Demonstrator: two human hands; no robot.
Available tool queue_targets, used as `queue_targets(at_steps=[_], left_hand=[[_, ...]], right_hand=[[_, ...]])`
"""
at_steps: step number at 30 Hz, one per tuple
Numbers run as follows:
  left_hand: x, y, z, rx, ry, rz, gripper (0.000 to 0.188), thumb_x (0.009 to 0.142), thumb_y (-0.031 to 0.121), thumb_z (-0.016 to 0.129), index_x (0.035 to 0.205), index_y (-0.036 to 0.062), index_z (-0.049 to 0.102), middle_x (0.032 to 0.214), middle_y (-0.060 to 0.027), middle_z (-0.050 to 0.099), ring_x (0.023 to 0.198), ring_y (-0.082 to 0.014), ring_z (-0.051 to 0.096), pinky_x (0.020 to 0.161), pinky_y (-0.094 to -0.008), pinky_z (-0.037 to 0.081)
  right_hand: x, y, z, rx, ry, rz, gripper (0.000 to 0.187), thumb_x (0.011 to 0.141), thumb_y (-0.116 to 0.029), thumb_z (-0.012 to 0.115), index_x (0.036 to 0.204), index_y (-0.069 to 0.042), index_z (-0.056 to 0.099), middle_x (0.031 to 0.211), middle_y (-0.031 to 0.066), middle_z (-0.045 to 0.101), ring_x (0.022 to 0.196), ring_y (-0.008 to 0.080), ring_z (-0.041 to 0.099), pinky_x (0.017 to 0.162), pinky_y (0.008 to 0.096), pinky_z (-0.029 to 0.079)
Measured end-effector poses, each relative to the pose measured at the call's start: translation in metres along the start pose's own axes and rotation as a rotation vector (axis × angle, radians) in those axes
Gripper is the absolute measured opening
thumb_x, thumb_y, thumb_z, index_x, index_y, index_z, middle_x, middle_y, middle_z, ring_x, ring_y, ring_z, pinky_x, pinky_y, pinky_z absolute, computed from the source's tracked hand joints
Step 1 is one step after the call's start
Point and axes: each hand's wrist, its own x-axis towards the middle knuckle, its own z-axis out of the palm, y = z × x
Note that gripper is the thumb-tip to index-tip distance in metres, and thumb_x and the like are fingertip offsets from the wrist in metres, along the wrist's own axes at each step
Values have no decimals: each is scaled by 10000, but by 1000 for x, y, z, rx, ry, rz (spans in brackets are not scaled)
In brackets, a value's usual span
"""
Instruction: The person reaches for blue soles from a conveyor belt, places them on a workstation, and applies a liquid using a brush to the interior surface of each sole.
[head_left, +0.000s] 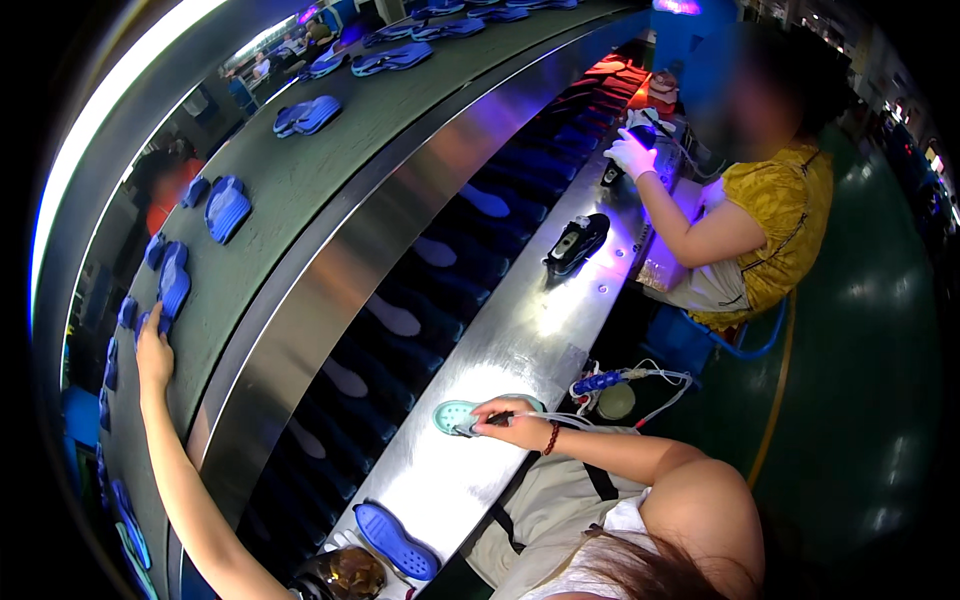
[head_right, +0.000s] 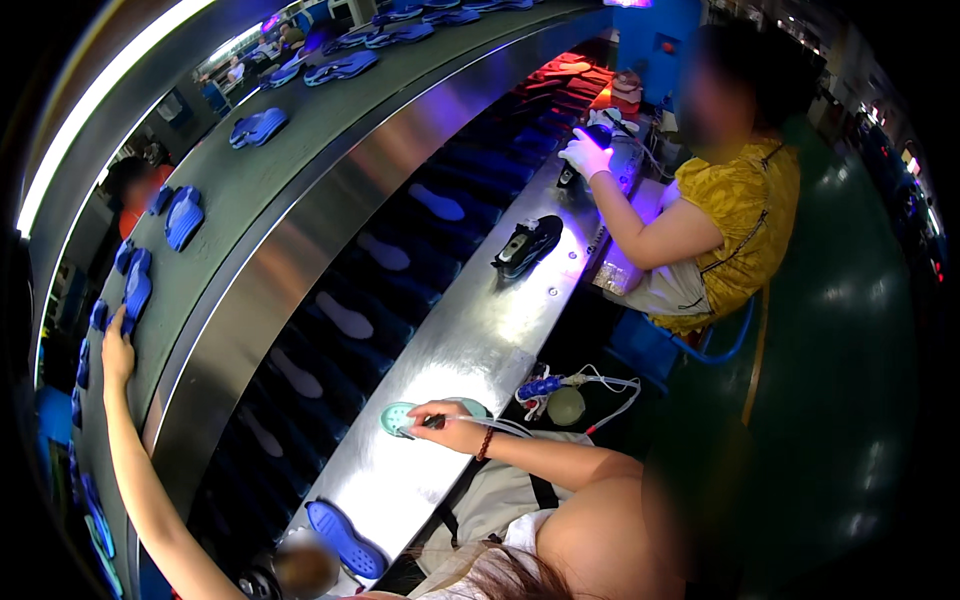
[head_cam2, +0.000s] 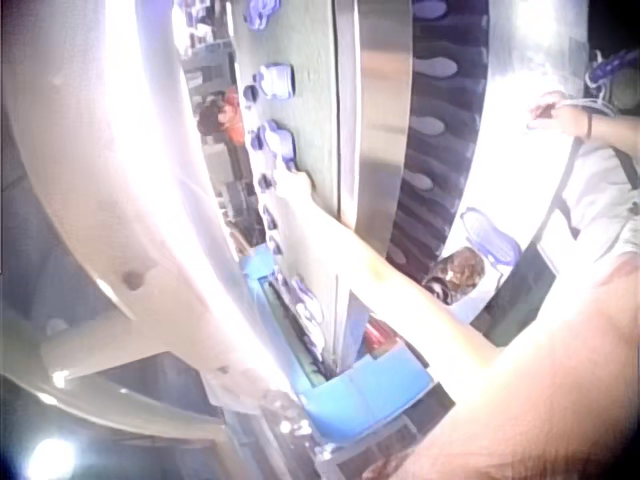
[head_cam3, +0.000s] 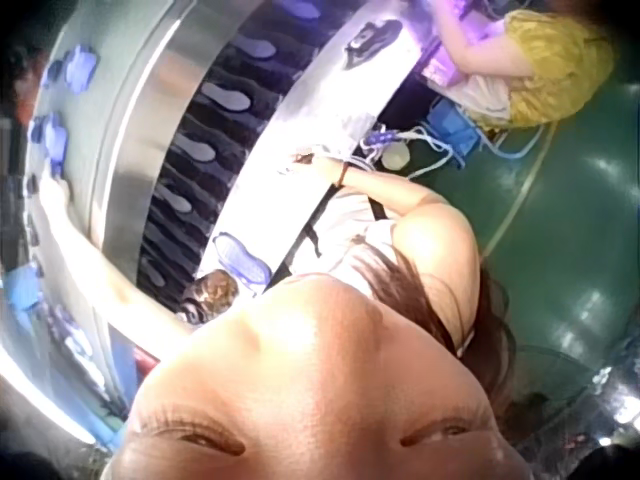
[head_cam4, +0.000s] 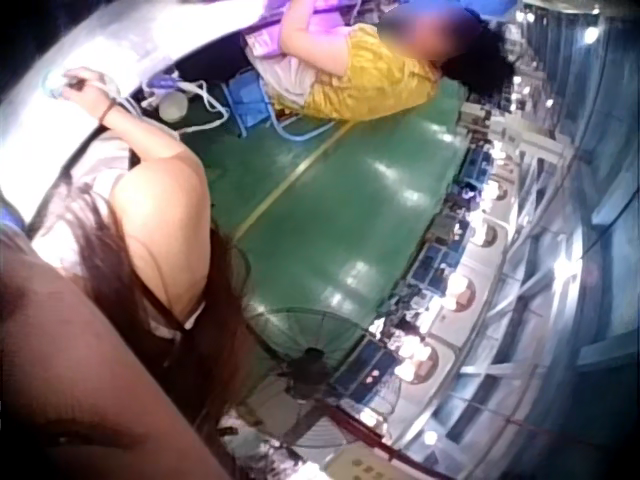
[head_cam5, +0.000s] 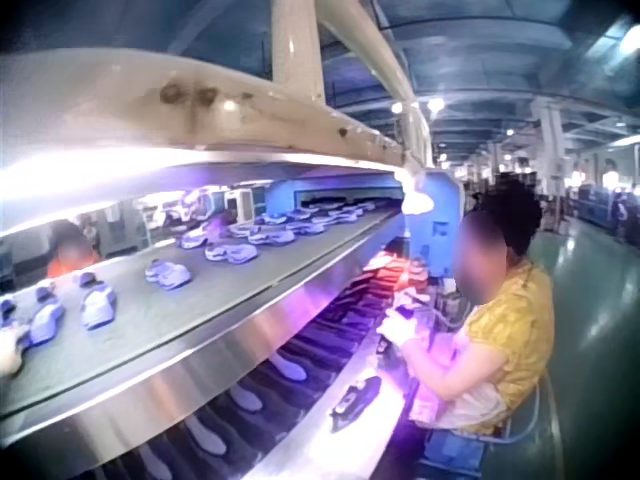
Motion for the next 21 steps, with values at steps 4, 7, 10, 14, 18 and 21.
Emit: queue_targets(at_steps=[4, 7, 10, 14, 18, 21], left_hand=[[-5, 53, -31, -178, -58, 146, 448, 743, -83, 446, 1170, 51, 471, 1154, -196, 491, 1103, -326, 448, 939, -345, 332], [-17, 99, -47, -414, -58, 61, 292, 806, 54, 490, 1096, 20, 505, 1062, -196, 540, 1012, -316, 511, 851, -344, 385], [-36, 131, -64, -134, -73, -111, 240, 840, 202, 504, 941, -13, 539, 930, -177, 576, 885, -307, 554, 730, -351, 414], [-89, 119, -77, -182, 156, -78, 226, 823, 215, 547, 847, -9, 538, 878, -138, 576, 834, -240, 553, 756, -300, 405], [-174, 124, -72, -730, 776, -254, 292, 897, 169, 406, 1043, -49, 534, 1028, -118, 531, 980, -188, 496, 897, -294, 355], [-216, 182, -78, -1380, 862, -688, 412, 827, 219, 470, 1161, -15, 413, 1054, -108, 481, 972, -194, 488, 868, -306, 390]], right_hand=[[-5, 7, 0, -89, -45, 7, 179, 737, -124, 650, 882, -22, 624, 865, 66, 623, 783, 109, 582, 690, 219, 470], [-3, 15, -4, -102, -83, 57, 197, 735, -152, 648, 893, -36, 630, 886, 90, 626, 792, 128, 585, 706, 242, 465], [-1, 24, -12, -86, -125, 199, 237, 735, -198, 643, 931, -65, 626, 913, 89, 625, 819, 154, 582, 727, 263, 450], [5, 25, -8, -159, -169, 254, 211, 770, -187, 613, 928, -48, 617, 883, 70, 614, 823, 120, 560, 731, 251, 443], [5, 28, -5, -162, -147, 203, 202, 754, -215, 601, 901, -78, 619, 889, 76, 610, 833, 180, 569, 750, 285, 440], [6, 28, -8, -188, -136, 197, 206, 759, -217, 597, 911, -80, 614, 897, 73, 608, 832, 181, 568, 746, 290, 439]])
